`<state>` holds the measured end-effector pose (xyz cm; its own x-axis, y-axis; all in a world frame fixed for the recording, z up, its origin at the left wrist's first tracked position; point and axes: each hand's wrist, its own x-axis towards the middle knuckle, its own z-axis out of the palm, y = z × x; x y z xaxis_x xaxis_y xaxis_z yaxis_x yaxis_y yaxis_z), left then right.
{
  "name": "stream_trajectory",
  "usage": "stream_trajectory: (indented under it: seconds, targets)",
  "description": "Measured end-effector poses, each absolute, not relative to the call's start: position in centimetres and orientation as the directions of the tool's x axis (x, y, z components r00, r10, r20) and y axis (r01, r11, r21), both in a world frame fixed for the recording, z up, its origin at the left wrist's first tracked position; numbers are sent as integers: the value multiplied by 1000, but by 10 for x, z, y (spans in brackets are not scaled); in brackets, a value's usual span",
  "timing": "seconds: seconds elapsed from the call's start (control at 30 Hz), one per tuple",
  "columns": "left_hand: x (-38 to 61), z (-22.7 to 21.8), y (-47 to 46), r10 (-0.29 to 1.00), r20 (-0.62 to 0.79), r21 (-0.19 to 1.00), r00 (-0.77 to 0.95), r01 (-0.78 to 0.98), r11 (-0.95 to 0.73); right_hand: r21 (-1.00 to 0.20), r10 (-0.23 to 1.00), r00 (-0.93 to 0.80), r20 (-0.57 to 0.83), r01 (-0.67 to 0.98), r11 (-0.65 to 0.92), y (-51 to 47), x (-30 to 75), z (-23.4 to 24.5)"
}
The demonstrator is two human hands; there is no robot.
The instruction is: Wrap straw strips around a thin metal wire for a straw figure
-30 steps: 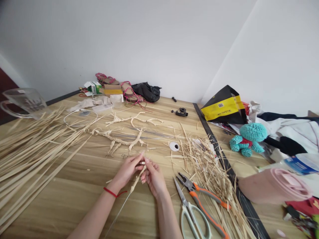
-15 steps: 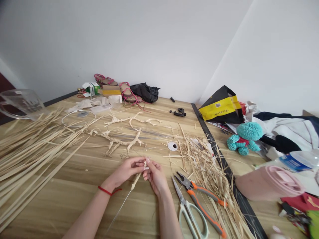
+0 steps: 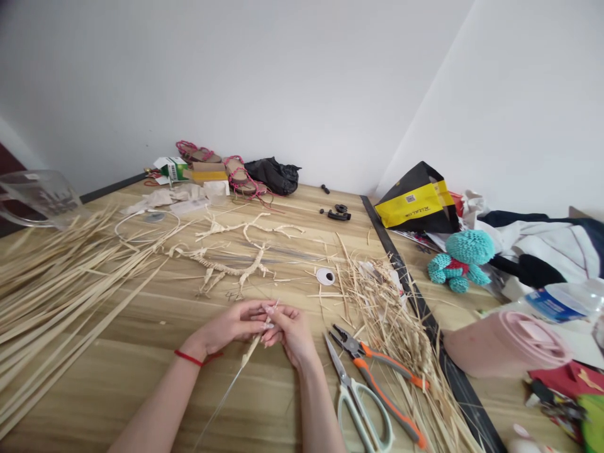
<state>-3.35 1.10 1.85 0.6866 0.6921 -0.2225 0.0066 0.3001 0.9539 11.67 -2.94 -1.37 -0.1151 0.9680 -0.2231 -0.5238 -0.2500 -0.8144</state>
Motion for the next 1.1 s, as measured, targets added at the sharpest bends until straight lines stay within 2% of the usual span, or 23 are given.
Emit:
stream_trajectory:
  seconds: [0.13,0.53,1.1]
  targets:
    - [-32,18,10,670,-213,957,711,12,291,-815,966,-89,-241,-522,-251,-30,119,-14]
    - [-33,12,14,680,-183,967,710,6,254,-781,966,-150,-210,-569,-258,-29,124,-17]
    - [-30,13,11,659,-249,951,709,52,304,-621,917,-205,-343,-683,-384,-27,136,-21]
